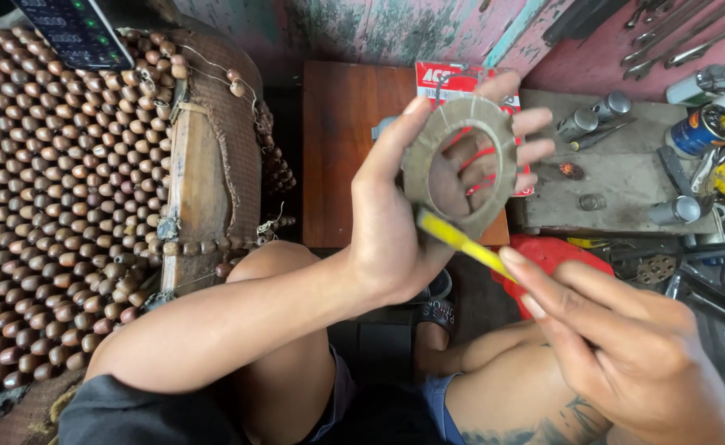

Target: Brushing a circular metal engine component with a small yellow brush to clean it.

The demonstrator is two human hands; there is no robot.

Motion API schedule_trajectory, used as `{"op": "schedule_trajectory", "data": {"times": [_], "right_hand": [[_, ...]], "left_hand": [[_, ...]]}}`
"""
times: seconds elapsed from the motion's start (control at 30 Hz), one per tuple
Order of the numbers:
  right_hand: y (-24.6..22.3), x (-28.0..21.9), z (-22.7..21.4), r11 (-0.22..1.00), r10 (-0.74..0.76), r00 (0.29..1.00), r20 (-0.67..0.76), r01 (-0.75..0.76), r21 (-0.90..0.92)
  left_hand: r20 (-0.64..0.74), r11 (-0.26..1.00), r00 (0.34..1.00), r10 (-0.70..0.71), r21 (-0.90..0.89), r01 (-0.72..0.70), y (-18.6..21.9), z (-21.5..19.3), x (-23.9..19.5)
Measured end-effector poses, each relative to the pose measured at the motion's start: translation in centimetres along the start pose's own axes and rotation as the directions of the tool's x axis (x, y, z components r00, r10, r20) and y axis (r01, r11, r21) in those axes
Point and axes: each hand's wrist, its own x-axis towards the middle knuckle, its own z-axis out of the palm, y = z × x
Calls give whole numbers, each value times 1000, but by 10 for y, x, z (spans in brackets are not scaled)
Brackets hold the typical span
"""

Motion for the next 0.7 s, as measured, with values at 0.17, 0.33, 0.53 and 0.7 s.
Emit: {"op": "schedule_trajectory", "data": {"times": [0.17, 0.33, 0.53, 0.7], "right_hand": [[4, -5, -9, 978, 185, 981, -63, -190, -84], [11, -3, -3, 945, 254, 942, -218, -290, -153], [11, 8, 5, 960, 191, 944, -268, -237, -152], [-7, 15, 7, 987, 89, 976, -196, -114, -116]], "left_hand": [[-27, 999, 999, 25, -21, -26, 14, 7, 4], [-110, 999, 994, -28, -49, 22, 17, 25, 1], [-76, 999, 996, -46, 24, 48, -16, -7, 0], [-194, 977, 965, -176, 88, 196, 0, 20, -5]]}}
